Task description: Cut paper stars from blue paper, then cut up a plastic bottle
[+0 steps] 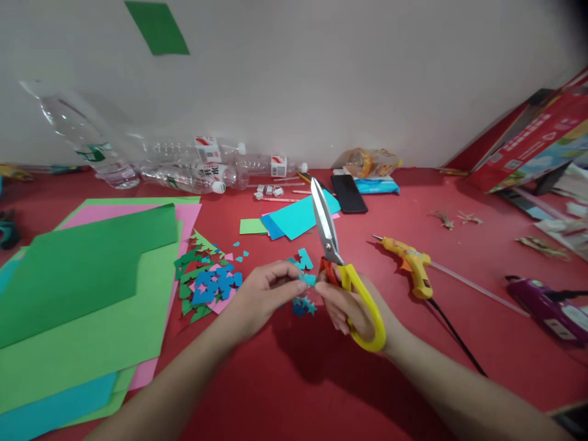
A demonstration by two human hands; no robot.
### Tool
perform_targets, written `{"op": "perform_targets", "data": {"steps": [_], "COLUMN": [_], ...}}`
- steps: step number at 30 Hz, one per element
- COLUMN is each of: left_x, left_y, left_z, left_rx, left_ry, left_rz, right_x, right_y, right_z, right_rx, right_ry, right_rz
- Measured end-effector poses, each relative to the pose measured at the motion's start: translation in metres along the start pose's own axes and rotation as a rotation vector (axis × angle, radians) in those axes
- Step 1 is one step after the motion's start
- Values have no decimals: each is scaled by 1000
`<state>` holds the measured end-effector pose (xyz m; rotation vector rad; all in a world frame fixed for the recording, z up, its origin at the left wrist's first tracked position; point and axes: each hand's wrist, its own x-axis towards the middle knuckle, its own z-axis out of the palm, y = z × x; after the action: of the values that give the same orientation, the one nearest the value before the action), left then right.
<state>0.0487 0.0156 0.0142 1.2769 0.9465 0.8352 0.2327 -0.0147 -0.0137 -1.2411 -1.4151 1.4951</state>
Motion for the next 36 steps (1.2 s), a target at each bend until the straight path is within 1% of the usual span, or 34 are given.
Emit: {"op": "perform_targets", "data": {"steps": [4,6,9,13,18,25,36], "left_x": [1,1,0,0,-1,-1,-4], "left_y": [3,5,6,6,6,8,13], "left_z": [-15,-22,-27,-26,-24,-22,-21], "left_rx": [-81,-107,-135,-180,-185,-151,-59], "left_ry": [184,256,321,383,403,408,421], "left_rz": [120,160,211,252,264,246,240], "right_x": [-5,-9,-13,-14,-14,-15,-14], "right_y": [-12,-17,-21,-21,-23,-21,-24], "right_z": [-9,-9,-7,-5,-5,-5,-4], "right_rx": [-190,-271,-361,-379,-419,-402,-396], "right_ry": [-127,-181,-245,-271,-276,-331,-320], "right_rz": [-6,5,17,5,-8,-40,-22]}}
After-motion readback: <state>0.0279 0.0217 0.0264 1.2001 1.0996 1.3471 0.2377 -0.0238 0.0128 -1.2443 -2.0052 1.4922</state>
